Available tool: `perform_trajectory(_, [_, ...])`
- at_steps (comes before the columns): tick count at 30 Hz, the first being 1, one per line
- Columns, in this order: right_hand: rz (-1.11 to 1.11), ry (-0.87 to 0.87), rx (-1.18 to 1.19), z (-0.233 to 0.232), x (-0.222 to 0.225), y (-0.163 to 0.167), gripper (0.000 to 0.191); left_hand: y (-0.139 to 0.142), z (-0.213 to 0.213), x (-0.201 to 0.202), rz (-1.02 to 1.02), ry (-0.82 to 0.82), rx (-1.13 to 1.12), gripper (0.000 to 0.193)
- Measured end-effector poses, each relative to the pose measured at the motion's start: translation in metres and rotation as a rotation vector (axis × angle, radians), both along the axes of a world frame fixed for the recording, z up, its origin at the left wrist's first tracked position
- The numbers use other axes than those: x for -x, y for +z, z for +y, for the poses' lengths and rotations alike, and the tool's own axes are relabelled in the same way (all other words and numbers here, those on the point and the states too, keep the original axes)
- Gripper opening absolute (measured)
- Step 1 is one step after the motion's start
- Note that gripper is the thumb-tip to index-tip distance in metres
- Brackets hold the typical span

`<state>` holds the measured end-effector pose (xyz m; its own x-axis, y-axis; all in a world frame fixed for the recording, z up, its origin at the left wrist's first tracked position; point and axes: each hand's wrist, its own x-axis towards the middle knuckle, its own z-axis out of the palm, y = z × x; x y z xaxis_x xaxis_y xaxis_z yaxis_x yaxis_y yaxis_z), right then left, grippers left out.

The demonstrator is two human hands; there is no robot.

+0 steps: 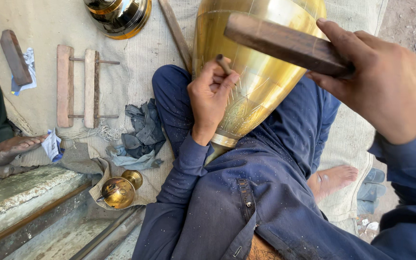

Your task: The person sits on the ground with a large brass vase across their lap and engraves a decorative pattern into its surface. They hold a small chisel against the metal with one hand and strike it with a wooden mallet in the other hand, repositioning the chisel repeatedly to work along the pattern, occasionally rotating the vase.

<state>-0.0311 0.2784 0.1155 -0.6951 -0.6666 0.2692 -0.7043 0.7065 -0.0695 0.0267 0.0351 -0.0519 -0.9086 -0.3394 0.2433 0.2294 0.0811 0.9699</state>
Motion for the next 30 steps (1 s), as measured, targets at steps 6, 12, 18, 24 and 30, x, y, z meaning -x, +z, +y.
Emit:
perform_trajectory(6, [-0.046, -0.133, -0.287, 0.019, 0.027, -0.069, 0.071, -0.001, -0.008, 0.003, 0.039, -0.063, 0.017, 0.033])
perform_trajectory(12, [-0.101, 0.000, -0.059, 0.031, 0.042, -0.085, 0.073, 0.003, 0.000, 0.006, 0.005, -0.120, 0.067, 0.041])
perform_trajectory(18, [-0.021, 0.087, -0.052, 0.018, 0.042, -0.048, 0.056, 0.006, 0.000, 0.005, 0.000, -0.118, 0.203, 0.043])
perform_trajectory(24, [-0.481, -0.192, -0.063, 0.001, 0.042, -0.015, 0.048, 0.005, -0.002, 0.008, -0.003, -0.130, 0.204, 0.044])
perform_trajectory(30, [-0.005, 0.041, -0.178, -0.005, 0.036, -0.003, 0.061, 0.002, -0.002, 0.008, 0.000, -0.126, 0.214, 0.044])
